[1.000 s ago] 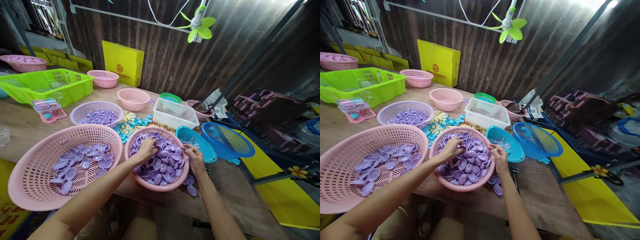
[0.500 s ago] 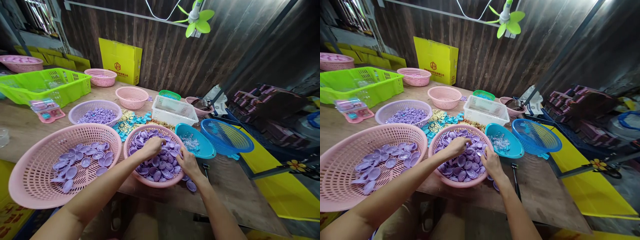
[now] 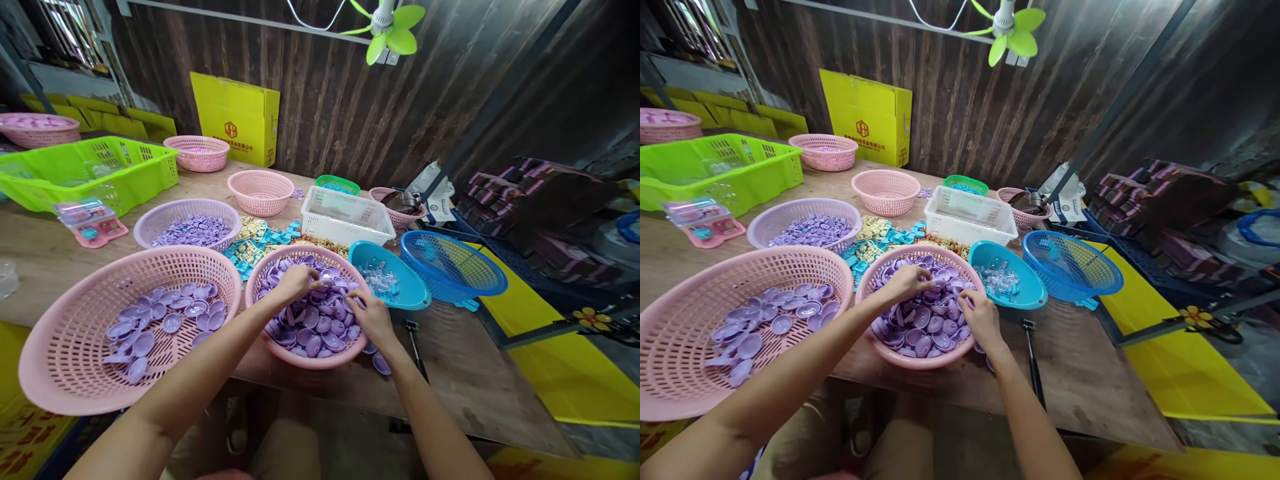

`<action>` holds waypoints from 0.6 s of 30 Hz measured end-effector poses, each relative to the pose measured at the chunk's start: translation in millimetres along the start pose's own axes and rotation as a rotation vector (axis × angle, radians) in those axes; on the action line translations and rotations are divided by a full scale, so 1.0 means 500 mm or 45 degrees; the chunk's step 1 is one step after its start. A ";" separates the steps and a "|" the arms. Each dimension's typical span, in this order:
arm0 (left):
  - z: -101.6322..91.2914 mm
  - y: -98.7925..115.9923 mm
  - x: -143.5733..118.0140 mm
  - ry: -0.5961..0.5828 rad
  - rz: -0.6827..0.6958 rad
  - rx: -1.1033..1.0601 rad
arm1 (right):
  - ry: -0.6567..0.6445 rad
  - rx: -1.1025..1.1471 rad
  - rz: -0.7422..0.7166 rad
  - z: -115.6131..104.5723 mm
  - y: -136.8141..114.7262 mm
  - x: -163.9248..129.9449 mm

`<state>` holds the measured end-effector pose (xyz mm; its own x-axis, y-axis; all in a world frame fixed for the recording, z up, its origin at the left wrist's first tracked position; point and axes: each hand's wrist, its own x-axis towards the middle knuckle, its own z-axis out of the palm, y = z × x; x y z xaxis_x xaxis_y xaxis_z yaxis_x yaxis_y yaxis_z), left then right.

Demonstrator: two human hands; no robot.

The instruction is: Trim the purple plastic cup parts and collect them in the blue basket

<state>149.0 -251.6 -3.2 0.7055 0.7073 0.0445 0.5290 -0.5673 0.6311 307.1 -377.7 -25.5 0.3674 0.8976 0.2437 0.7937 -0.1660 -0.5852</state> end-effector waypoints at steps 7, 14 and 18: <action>-0.031 0.024 -0.038 0.046 -0.041 -0.607 | 0.126 1.170 0.512 -0.057 0.070 -0.031; 0.136 0.176 -0.177 -0.175 0.645 -0.042 | 0.109 0.245 0.535 -0.052 0.211 -0.089; 0.272 0.180 -0.195 -0.428 0.769 0.452 | 0.261 0.076 0.421 -0.013 0.236 -0.103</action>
<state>192.2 -429.1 -56.1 0.9947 0.0986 0.0292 0.0863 -0.9549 0.2839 384.9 -446.1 -101.8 0.6925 0.6985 0.1804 0.5891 -0.4032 -0.7002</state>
